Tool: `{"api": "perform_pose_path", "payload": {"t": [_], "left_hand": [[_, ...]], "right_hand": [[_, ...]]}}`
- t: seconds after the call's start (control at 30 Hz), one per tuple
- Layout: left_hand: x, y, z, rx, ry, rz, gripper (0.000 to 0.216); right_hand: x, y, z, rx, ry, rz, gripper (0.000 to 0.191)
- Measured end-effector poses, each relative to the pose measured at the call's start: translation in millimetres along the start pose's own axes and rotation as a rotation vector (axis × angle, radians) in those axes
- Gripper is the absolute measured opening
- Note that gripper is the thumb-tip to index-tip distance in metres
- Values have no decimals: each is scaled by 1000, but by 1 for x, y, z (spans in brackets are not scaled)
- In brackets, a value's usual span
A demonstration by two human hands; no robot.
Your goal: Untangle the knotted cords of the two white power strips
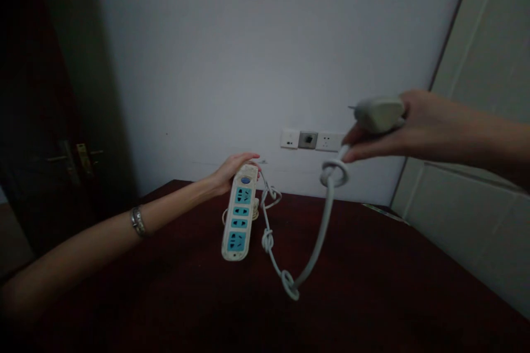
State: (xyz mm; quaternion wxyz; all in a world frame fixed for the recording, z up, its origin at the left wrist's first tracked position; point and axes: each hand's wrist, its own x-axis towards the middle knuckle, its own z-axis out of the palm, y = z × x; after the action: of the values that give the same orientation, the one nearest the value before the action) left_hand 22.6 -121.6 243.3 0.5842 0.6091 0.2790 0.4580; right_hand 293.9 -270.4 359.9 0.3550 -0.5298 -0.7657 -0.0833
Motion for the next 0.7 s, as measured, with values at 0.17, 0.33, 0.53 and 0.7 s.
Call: {"api": "perform_pose_path", "payload": {"t": [0.17, 0.33, 0.53, 0.7], "left_hand": [[7, -13, 34, -95, -133, -18, 41], [-2, -15, 57, -180, -306, -63, 51], [-14, -10, 59, -280, -392, -88, 54], [-13, -13, 54, -307, -446, -240, 68]], "right_hand": [[36, -67, 23, 143, 76, 7, 37], [60, -62, 49, 203, 119, 8, 26], [48, -45, 100, 413, -48, 124, 13], [24, -40, 132, 416, -152, -34, 9]]}}
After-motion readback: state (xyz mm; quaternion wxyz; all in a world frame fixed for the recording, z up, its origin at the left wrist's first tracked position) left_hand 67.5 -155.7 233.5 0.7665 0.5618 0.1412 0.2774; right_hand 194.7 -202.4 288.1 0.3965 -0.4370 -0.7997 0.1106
